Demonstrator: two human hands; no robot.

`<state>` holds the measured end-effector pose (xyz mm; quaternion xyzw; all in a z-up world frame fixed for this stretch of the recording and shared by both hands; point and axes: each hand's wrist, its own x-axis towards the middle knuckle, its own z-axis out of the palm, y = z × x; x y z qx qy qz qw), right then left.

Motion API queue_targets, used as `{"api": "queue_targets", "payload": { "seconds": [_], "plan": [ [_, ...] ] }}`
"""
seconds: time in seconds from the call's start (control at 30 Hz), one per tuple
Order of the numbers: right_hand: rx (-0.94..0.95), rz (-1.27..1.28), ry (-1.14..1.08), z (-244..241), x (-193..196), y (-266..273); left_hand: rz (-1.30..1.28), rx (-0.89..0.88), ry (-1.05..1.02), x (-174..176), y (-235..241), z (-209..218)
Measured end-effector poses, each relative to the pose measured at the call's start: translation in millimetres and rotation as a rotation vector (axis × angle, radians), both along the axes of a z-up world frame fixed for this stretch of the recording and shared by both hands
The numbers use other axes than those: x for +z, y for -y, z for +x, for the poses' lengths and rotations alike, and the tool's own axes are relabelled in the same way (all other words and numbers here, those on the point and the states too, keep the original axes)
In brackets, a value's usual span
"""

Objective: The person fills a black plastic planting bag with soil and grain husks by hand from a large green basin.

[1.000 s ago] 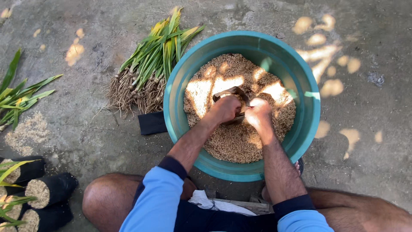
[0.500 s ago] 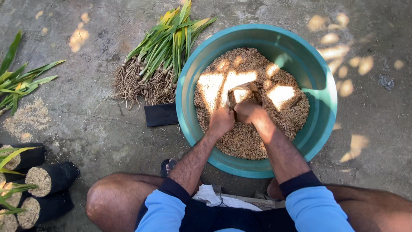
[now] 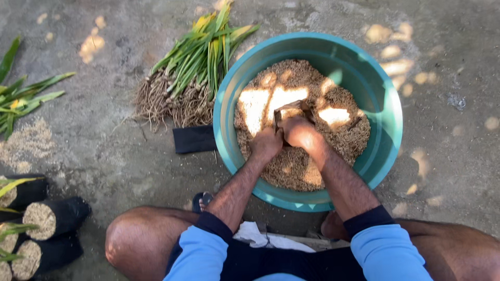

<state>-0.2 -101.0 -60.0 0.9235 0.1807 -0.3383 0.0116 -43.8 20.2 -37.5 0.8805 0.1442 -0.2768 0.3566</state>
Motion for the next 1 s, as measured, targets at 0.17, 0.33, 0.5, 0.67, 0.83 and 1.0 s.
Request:
{"api": "queue_targets", "payload": {
  "seconds": [0.17, 0.33, 0.5, 0.67, 0.83, 1.0],
  "plan": [
    [0.027, 0.186, 0.008, -18, 44, 1, 0.078, -0.01, -0.01, -4, 3, 4],
    [-0.195, 0.505, -0.03, -4, 33, -3, 0.011, 0.024, 0.129, 0, -6, 10],
    [-0.488, 0.92, -0.047, 2, 22, 11, -0.042, 0.028, 0.115, -22, -3, 16],
    [-0.905, 1.478, -0.074, 8, 5, 44, -0.141, 0.183, 0.266, 28, -5, 5],
    [-0.996, 1.134, 0.218, -17, 57, 56, -0.324, 0.152, 0.82, -18, -3, 13],
    [-0.75, 0.644, 0.454, -13, -25, 86, -0.211, -0.273, 1.001, -52, 33, 15]
  ]
}}
